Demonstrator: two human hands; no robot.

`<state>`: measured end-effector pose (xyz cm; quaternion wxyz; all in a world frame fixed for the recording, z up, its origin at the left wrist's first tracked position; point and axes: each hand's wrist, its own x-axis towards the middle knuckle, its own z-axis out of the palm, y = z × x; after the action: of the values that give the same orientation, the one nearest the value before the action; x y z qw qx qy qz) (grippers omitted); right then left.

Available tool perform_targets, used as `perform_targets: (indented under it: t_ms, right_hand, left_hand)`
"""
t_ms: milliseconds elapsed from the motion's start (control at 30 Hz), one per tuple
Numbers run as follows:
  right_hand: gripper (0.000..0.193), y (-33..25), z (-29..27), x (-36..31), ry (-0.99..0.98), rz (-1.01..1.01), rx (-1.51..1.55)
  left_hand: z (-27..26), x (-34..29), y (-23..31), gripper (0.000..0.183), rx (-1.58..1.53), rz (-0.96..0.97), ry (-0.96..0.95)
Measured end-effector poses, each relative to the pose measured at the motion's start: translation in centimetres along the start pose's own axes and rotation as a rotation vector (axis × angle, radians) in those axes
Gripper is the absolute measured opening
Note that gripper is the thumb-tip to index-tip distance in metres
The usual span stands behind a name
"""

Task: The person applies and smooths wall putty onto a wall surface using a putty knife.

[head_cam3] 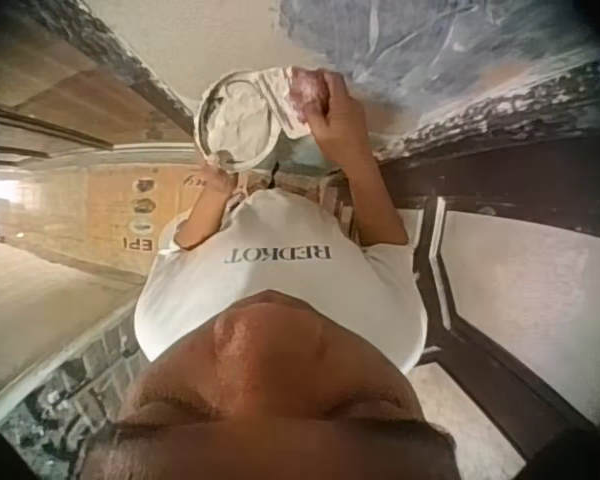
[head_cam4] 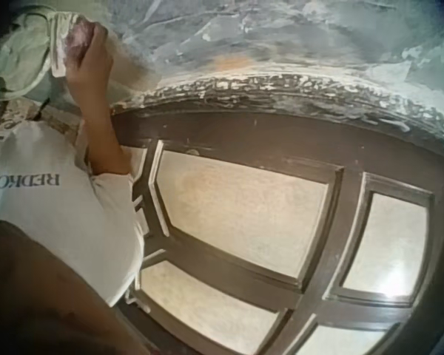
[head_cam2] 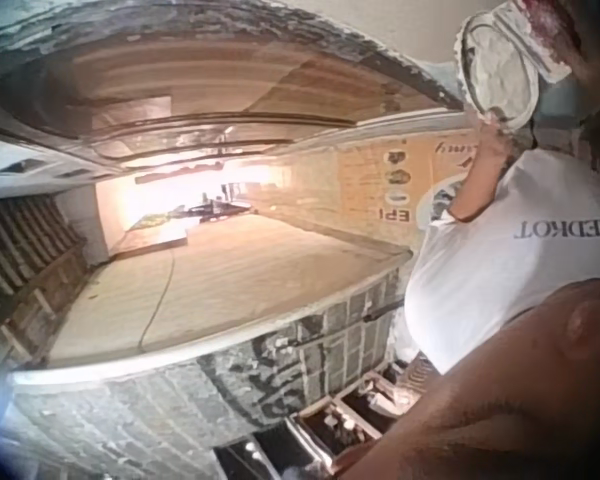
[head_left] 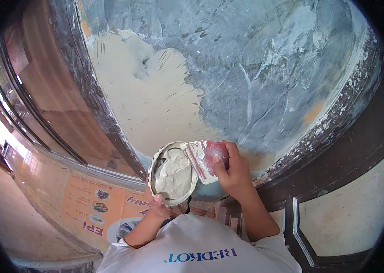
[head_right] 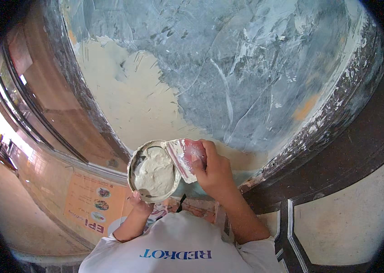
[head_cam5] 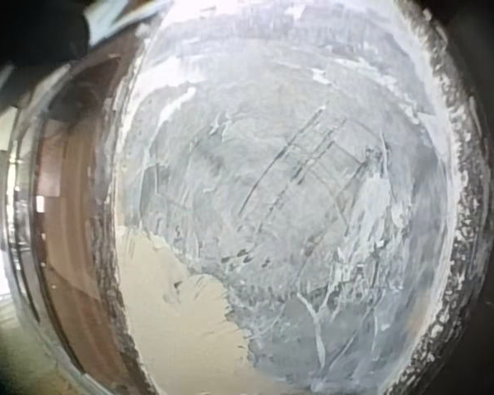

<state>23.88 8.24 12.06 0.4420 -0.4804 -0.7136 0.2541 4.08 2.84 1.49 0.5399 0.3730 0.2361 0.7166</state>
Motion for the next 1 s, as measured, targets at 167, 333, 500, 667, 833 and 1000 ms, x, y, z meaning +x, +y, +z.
perform_targets:
  t_ms: [167, 333, 500, 667, 833, 1000]
  right_hand:
    - [0.031, 0.0, 0.7, 0.7, -0.017, -0.105, 0.012]
    - [0.027, -1.1, 1.5, 1.3, -0.084, -0.194, -0.055]
    - [0.020, -3.0, 2.2, 2.1, -0.128, -0.365, -0.223]
    - [0.019, -2.6, 3.3, 2.8, -0.119, -0.559, -0.215]
    - [0.034, -2.4, 5.4, 2.1, -0.241, -0.582, -0.321]
    - [0.039, -1.9, 7.2, 2.1, -0.251, -0.599, -0.174]
  left_hand:
    - [1.7, 1.2, 2.6, 0.095, 0.049, 0.007, -0.061]
    - [-0.6, 2.1, 3.1, 0.091, 0.227, -0.042, -0.073]
    - [-3.4, 2.7, 3.1, 0.077, 0.120, -0.137, 0.001]
    - [-8.0, 4.1, 3.0, 0.067, -0.088, -0.243, 0.068]
    - [-7.3, 5.5, 7.0, 0.069, -0.203, -0.363, 0.141]
    - [-9.1, 6.5, 8.2, 0.065, -0.345, -0.365, 0.148]
